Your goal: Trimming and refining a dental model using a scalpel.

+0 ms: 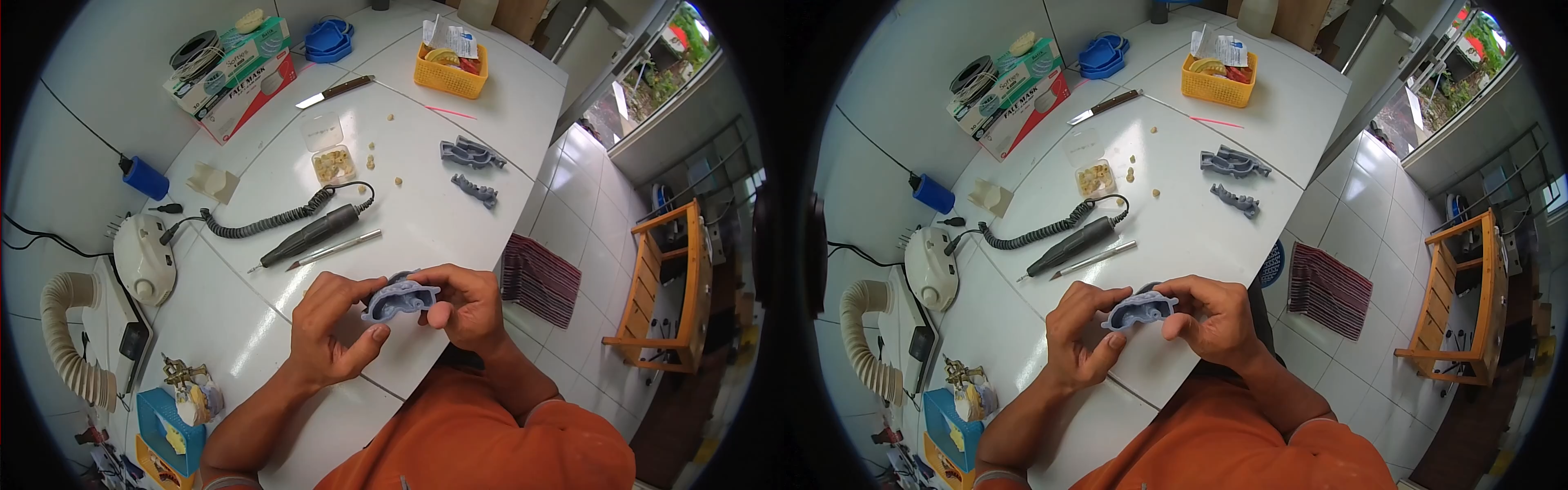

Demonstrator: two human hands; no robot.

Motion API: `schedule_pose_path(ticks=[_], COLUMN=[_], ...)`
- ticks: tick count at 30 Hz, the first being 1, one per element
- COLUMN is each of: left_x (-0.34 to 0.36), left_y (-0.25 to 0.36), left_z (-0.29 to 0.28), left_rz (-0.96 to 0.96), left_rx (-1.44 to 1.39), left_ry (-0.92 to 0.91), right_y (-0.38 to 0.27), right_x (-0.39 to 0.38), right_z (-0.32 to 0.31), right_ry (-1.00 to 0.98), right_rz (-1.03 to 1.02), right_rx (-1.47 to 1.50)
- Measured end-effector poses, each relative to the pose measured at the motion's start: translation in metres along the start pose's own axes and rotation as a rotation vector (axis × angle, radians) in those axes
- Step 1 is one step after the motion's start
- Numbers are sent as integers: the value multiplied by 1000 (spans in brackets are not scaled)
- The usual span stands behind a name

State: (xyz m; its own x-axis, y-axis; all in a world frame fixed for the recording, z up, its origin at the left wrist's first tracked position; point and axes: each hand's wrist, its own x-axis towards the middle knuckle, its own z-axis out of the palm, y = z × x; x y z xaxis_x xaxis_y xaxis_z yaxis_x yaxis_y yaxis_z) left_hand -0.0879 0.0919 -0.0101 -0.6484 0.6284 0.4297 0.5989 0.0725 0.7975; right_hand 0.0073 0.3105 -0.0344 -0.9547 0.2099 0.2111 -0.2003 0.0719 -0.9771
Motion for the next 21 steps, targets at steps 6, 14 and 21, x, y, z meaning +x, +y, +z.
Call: schedule_pose_path(ticks=[6, 14, 21], left_x=[-1, 0, 1], left_y=[-1, 0, 1], left_z=[0, 1, 2], left_rz=[-16, -7, -3], left_rx=[8, 5, 13], left_ry=[3, 7, 14], right_y=[3, 2, 2], right_x=[-1, -2, -1], right_z=[-4, 0, 0], right_ry=[-21, 18, 12], right_rz=[9, -13, -26], right_rx=[-33, -5, -20])
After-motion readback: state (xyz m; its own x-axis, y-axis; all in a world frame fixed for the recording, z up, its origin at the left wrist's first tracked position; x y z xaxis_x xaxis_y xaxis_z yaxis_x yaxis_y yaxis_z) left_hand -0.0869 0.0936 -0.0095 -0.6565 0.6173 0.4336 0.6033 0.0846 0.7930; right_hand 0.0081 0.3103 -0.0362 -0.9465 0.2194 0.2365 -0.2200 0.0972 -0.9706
